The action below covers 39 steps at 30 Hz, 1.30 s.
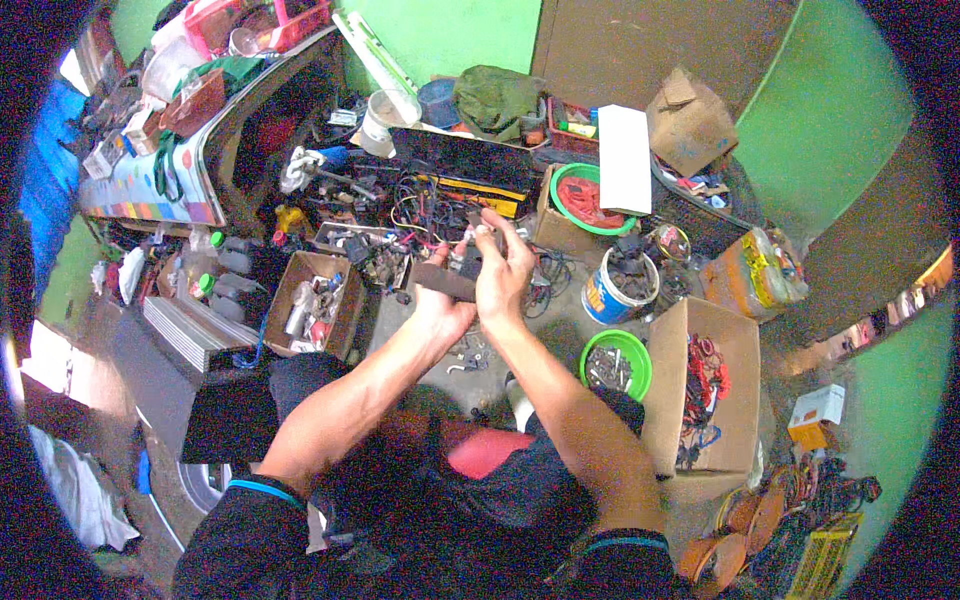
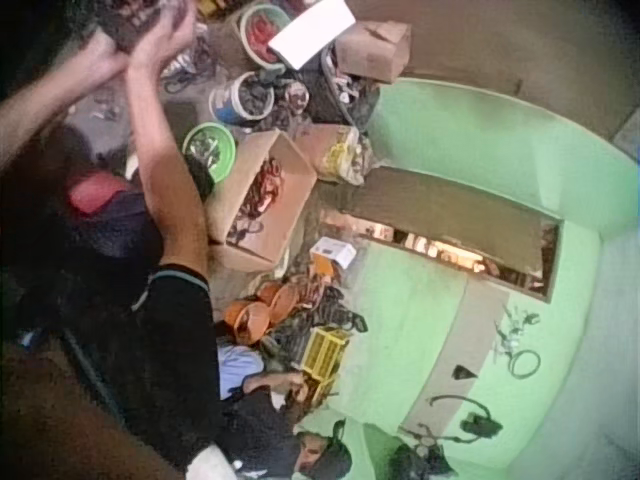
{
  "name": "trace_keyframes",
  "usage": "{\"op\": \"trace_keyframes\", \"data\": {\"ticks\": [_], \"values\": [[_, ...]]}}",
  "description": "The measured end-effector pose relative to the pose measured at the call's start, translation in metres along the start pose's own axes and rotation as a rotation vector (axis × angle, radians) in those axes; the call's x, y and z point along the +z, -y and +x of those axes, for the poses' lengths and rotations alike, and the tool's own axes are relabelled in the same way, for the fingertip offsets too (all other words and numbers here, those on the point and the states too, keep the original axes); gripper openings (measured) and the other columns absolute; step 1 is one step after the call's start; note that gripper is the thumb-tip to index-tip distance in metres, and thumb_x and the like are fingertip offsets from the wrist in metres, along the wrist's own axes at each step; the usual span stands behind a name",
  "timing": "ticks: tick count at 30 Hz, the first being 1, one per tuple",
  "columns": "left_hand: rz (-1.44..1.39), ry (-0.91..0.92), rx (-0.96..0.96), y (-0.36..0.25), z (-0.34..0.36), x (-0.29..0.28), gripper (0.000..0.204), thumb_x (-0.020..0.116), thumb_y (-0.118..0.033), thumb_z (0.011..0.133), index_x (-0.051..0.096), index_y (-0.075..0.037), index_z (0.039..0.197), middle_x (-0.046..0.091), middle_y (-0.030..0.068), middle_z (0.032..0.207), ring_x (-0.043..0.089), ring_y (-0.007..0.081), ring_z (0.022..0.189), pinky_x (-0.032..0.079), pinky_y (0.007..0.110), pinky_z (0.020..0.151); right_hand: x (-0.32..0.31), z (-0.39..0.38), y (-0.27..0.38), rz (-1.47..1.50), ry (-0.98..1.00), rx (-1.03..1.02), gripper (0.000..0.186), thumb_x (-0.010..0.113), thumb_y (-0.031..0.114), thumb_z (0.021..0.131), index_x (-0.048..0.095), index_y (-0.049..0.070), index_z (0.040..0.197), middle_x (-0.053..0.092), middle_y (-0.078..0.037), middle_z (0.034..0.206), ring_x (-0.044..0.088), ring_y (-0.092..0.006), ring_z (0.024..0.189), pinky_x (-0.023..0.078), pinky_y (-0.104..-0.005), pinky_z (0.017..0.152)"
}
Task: The person sits on the floor and winds a red insulated wire around a small cylindrical core to form a coil. They use both hands to wrap the wire tightly and repeatedly. After winding, they place the finished coil on the floor and pick up a bundle of other wires.
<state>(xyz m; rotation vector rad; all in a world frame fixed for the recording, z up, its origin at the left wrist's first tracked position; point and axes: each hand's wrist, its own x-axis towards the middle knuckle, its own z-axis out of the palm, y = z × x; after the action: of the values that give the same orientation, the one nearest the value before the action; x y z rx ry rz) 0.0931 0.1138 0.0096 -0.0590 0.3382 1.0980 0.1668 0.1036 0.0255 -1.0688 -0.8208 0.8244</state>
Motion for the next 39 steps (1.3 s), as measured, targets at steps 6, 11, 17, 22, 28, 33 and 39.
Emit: {"op": "trace_keyframes", "data": {"ticks": [6, 11, 17, 22, 28, 33, 39], "values": [[0.012, 0.064, -0.038, -0.032, 0.022, 0.035, 0.031, 0.042, -0.026, 0.097, 0.058, -0.006, 0.115, 0.065, 0.0106, 0.108, 0.062, 0.023, 0.101, 0.046, 0.04, 0.096, 0.023, 0.044, 0.016, 0.105, 0.121, -0.026, 0.038, 0.056, 0.02, 0.097, 0.056, -0.007, 0.124, 0.062, -0.018, 0.12, 0.058, -0.0215, 0.115, 0.043, -0.0318, 0.101], [-0.03, 0.087, -0.098, -0.022, 0.089, 0.006, 0.031, 0.045, -0.022, 0.093, 0.062, -0.002, 0.109, 0.066, 0.0132, 0.109, 0.063, 0.0253, 0.102, 0.047, 0.041, 0.099, 0.004, 0.08, 0.009, 0.231, 0.068, 0.019, 0.051, 0.047, 0.03, 0.101, 0.043, -0.009, 0.134, 0.052, -0.025, 0.132, 0.052, -0.0322, 0.124, 0.042, -0.0398, 0.104], [-0.12, -0.131, -0.108, -0.022, 0.121, 0.035, 0.031, 0.039, -0.019, 0.094, 0.06, -0.001, 0.109, 0.066, 0.0125, 0.106, 0.062, 0.0259, 0.101, 0.049, 0.041, 0.095, -0.019, 0.126, 0.001, 0.261, 0.09, 0.117, 0.056, 0.044, 0.038, 0.101, 0.043, -0.008, 0.134, 0.057, -0.023, 0.127, 0.062, -0.0242, 0.106, 0.052, -0.0321, 0.088], [-0.005, -0.048, -0.157, -0.017, 0.118, 0.027, 0.037, 0.033, -0.023, 0.094, 0.06, -0.003, 0.108, 0.065, 0.0133, 0.104, 0.062, 0.0259, 0.097, 0.049, 0.039, 0.092, -0.029, 0.146, -0.014, 0.0, 0.308, -0.024, 0.042, 0.047, 0.033, 0.1, 0.062, 0.0, 0.119, 0.065, -0.014, 0.114, 0.061, -0.0184, 0.099, 0.046, -0.0303, 0.088], [-0.091, -0.062, -0.162, -0.02, 0.093, 0.022, 0.034, 0.038, -0.022, 0.093, 0.059, -0.002, 0.11, 0.064, 0.0156, 0.106, 0.061, 0.0291, 0.099, 0.049, 0.043, 0.093, -0.025, 0.132, 0.003, -0.419, 0.195, -0.368, 0.03, 0.053, 0.024, 0.096, 0.072, 0.002, 0.097, 0.065, -0.005, 0.081, 0.055, -0.0165, 0.087, 0.041, -0.03, 0.082], [-0.237, -0.103, -0.157, -0.026, 0.082, 0.02, 0.033, 0.041, -0.017, 0.089, 0.058, 0.002, 0.11, 0.064, 0.0175, 0.105, 0.063, 0.0299, 0.099, 0.05, 0.045, 0.093, -0.046, 0.131, 0.013, 0.126, -0.173, 0.017, 0.039, 0.05, 0.035, 0.099, 0.065, -0.001, 0.097, 0.065, -0.005, 0.081, 0.059, -0.0124, 0.072, 0.045, -0.0263, 0.062], [-0.239, 0.092, -0.205, -0.051, 0.078, -0.002, 0.037, 0.038, -0.016, 0.088, 0.057, 0.004, 0.113, 0.062, 0.0217, 0.106, 0.061, 0.0349, 0.1, 0.05, 0.047, 0.094, -0.177, 0.183, 0.003, 0.187, -0.223, 0.268, 0.047, 0.05, 0.044, 0.097, 0.056, 0.001, 0.117, 0.061, -0.016, 0.106, 0.065, -0.0257, 0.083, 0.057, -0.0379, 0.06]]}}
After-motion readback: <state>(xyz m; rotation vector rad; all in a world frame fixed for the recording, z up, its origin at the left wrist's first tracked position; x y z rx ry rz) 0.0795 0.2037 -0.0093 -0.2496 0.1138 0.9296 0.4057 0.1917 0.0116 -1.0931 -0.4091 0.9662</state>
